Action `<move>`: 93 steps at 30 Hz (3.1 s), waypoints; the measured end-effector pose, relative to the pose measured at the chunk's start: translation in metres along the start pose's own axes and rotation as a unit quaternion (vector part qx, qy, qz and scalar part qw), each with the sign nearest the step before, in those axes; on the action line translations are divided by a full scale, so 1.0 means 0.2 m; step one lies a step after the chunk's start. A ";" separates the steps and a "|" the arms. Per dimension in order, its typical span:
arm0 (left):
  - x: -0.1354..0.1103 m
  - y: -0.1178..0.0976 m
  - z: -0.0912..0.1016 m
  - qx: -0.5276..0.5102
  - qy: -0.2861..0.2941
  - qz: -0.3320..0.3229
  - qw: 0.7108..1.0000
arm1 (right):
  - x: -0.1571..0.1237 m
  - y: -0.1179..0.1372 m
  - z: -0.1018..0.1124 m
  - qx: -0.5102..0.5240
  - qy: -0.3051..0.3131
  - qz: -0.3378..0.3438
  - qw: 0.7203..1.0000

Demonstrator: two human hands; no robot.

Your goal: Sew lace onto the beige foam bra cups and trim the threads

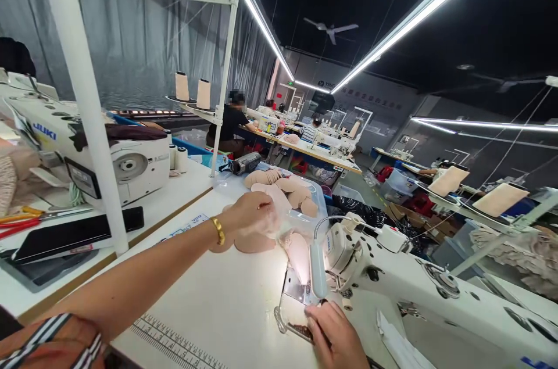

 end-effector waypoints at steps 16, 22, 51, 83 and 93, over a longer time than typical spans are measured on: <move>-0.52 -0.32 -0.13 -0.250 0.271 0.026 0.929 | 0.12 0.54 -0.05 0.419 0.012 -0.341 0.841; -0.52 -0.26 -0.13 -0.268 0.299 0.041 0.915 | 0.12 0.47 0.01 0.451 -0.014 -0.376 0.809; -0.68 -0.22 -0.31 0.018 0.257 -0.013 0.966 | -0.01 0.37 -0.09 0.532 0.006 -0.444 0.722; -0.40 -0.31 -0.23 -0.109 0.261 0.057 0.958 | 0.11 0.35 -0.10 0.527 -0.159 -0.376 0.745; -0.49 -0.47 -0.16 -0.222 0.316 -0.100 0.917 | 0.03 0.59 0.07 0.334 -0.130 -0.173 0.917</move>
Point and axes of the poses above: each hand's wrist, its own x-axis towards the middle knuckle, its own z-axis out of the back of the hand, y = z × x, the point moved 4 cm from there along x, towards the middle knuckle, and after that the axes turned 7 degrees about -z, right-handed, at the moved point
